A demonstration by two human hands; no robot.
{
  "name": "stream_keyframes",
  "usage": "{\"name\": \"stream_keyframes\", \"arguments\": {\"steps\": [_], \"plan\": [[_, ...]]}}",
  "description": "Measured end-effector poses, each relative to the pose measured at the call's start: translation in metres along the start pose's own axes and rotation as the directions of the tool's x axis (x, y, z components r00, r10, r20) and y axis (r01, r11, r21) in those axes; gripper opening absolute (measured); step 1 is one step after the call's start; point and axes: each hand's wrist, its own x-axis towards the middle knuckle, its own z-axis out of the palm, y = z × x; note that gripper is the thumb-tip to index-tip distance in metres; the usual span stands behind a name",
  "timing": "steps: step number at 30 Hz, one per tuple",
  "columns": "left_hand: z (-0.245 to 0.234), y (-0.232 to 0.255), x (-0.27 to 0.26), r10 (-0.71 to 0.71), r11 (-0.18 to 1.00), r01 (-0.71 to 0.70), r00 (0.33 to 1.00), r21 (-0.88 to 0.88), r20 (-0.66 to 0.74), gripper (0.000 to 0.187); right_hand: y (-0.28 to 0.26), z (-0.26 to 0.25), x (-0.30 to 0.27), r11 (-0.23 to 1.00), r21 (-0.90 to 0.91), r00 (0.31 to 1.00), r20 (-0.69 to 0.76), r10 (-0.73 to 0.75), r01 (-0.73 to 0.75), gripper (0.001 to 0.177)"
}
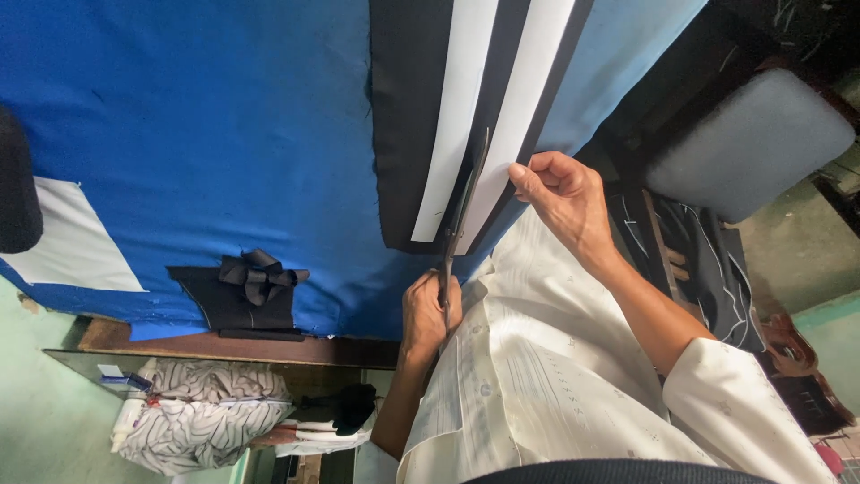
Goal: The person irons a black fabric piece with white stripes on a blue-covered ironing board. They use a steam iron and a wooden block to press the fabric, then trim the edges with scissors.
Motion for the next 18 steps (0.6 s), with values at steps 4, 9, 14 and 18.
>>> {"name": "stream_keyframes", "arguments": {"steps": [4, 9, 14, 18], "plan": [[0.004, -0.008, -0.004, -0.024, 0.998, 0.023, 1.0, -0.053, -0.016, 0.033, -0.004, -0.001, 0.002, 0.999, 0.015, 0.999, 0.017, 0.028, -0.029, 0.025], [0.004, 0.005, 0.006, -0.019, 0.999, 0.018, 1.0, -0.04, -0.019, 0.032, -0.001, -0.001, 0.003, 0.999, 0.042, 0.999, 0.029, 0.029, -0.031, 0.024], [0.001, 0.03, 0.019, 0.006, 0.999, -0.008, 0.999, -0.039, -0.045, 0.037, 0.019, -0.003, 0.009, 0.992, 0.086, 0.994, 0.054, 0.091, -0.096, 0.022], [0.007, 0.021, 0.018, 0.004, 0.999, -0.007, 0.998, -0.045, -0.057, 0.036, 0.009, -0.005, 0.007, 0.99, 0.078, 0.991, 0.071, 0.111, -0.117, 0.023]]}}
